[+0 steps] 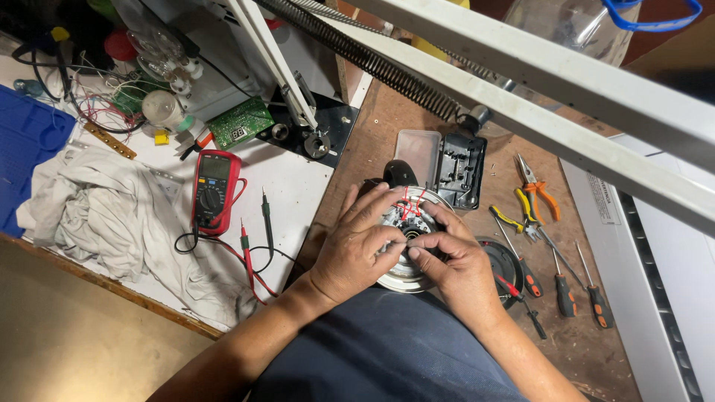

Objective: The person uses a multimeter to test electrical continuity on a circular metal component with wires. They then use a screwdriver to adjust or tighten small screws on the component's central hub.

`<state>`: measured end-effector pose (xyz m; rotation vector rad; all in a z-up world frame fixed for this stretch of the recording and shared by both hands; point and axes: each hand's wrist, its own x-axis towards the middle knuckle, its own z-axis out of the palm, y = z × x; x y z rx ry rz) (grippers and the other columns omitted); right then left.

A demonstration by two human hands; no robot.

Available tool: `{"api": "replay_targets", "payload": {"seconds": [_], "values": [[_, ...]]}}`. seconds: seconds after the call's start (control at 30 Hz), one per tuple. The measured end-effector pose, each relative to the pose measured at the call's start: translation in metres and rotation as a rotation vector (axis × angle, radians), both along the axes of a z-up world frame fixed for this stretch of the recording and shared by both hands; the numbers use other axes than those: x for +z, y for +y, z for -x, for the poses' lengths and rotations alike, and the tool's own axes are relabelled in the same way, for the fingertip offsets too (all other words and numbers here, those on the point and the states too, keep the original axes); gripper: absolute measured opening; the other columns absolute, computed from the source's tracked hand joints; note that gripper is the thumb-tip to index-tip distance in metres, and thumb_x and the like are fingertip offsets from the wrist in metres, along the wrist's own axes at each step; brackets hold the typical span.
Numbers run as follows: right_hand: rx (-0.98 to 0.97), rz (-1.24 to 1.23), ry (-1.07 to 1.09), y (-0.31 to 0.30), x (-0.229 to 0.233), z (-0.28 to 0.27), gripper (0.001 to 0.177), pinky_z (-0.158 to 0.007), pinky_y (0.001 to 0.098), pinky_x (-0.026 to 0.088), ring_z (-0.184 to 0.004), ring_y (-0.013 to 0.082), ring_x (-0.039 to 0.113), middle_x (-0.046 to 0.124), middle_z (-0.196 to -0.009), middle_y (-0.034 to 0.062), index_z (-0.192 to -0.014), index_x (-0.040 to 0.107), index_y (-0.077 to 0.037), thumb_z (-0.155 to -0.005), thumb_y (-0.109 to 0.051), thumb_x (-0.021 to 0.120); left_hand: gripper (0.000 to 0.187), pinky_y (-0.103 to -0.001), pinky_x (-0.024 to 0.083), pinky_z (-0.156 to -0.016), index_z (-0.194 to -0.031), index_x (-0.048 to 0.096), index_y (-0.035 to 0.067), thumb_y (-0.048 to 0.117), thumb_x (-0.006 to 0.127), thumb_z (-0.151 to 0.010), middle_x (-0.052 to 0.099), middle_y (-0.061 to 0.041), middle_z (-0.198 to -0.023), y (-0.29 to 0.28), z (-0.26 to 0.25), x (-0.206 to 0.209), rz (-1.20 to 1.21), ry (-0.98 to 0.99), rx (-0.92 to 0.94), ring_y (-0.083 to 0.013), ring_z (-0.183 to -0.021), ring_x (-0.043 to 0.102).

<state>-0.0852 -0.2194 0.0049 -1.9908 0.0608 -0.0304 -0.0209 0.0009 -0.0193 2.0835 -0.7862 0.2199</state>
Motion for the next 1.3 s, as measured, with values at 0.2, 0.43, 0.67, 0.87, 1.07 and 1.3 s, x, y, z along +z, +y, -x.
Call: {"api": "replay_targets", "payload": {"seconds": [0.2,0.43,0.67,0.87,1.07,1.3], "values": [[0.022,0.023,-0.039,-0.002,-0.007,0.003,0.016,-0.132,0.0642,0.046,-0.162,0.0514,0.061,0.074,-0.164,0.0239,-0.11,0.095,-0.013,-0.095,-0.019,0.098,0.01,-0.065,0.027,-0.143,-0.112,0.083,0.017,0.018,0.09,-0.105,0.062,-0.012,-0.177,0.024,-0.012,0.008,-0.08,0.056,0.104,-0.0427,-0.168,0.054],[0.091,0.092,-0.068,0.004,0.004,0.0,0.017,-0.13,0.0694,0.047,-0.161,0.0563,0.06,0.072,-0.165,0.0257,-0.114,0.092,-0.014,-0.098,-0.018,0.096,0.011,-0.073,0.028,-0.143,-0.113,0.086,0.02,0.022,0.092,-0.104,0.06,-0.008,-0.179,0.02,-0.025,0.011,-0.285,0.006,0.015,-0.0383,-0.171,0.051],[0.121,0.102,-0.106,0.003,0.003,-0.001,0.015,-0.13,0.069,0.047,-0.161,0.0555,0.061,0.071,-0.166,0.0262,-0.115,0.09,-0.013,-0.102,-0.019,0.094,0.009,-0.084,0.028,-0.137,-0.111,0.085,0.02,0.021,0.092,-0.106,0.061,-0.003,-0.177,0.019,-0.031,0.008,-0.331,-0.074,-0.07,-0.0342,-0.168,0.053],[0.156,0.108,-0.124,-0.001,0.006,-0.001,0.013,-0.129,0.0702,0.048,-0.16,0.0573,0.06,0.071,-0.165,0.0289,-0.116,0.089,-0.01,-0.104,-0.016,0.091,0.007,-0.088,0.033,-0.134,-0.112,0.084,0.017,0.016,0.09,-0.109,0.067,-0.006,-0.168,0.019,-0.03,0.006,-0.291,-0.092,-0.091,-0.0353,-0.16,0.062],[0.202,0.089,-0.135,-0.011,0.001,-0.008,0.015,-0.129,0.0677,0.05,-0.16,0.0546,0.063,0.074,-0.162,0.0265,-0.113,0.089,-0.011,-0.101,-0.017,0.094,0.008,-0.086,0.032,-0.135,-0.113,0.085,0.018,0.02,0.091,-0.108,0.067,-0.003,-0.168,0.023,-0.027,0.0,-0.271,-0.045,-0.075,-0.034,-0.162,0.061],[0.321,0.007,-0.155,-0.029,-0.01,-0.042,0.037,-0.137,0.0779,0.035,-0.154,0.0554,0.068,0.082,-0.145,0.0282,-0.117,0.081,-0.005,-0.085,-0.012,0.098,0.009,-0.067,0.045,-0.133,-0.118,0.083,0.024,0.028,0.087,-0.111,0.07,-0.001,-0.163,0.036,-0.02,-0.006,-0.2,-0.032,-0.033,-0.0313,-0.151,0.07]]}}
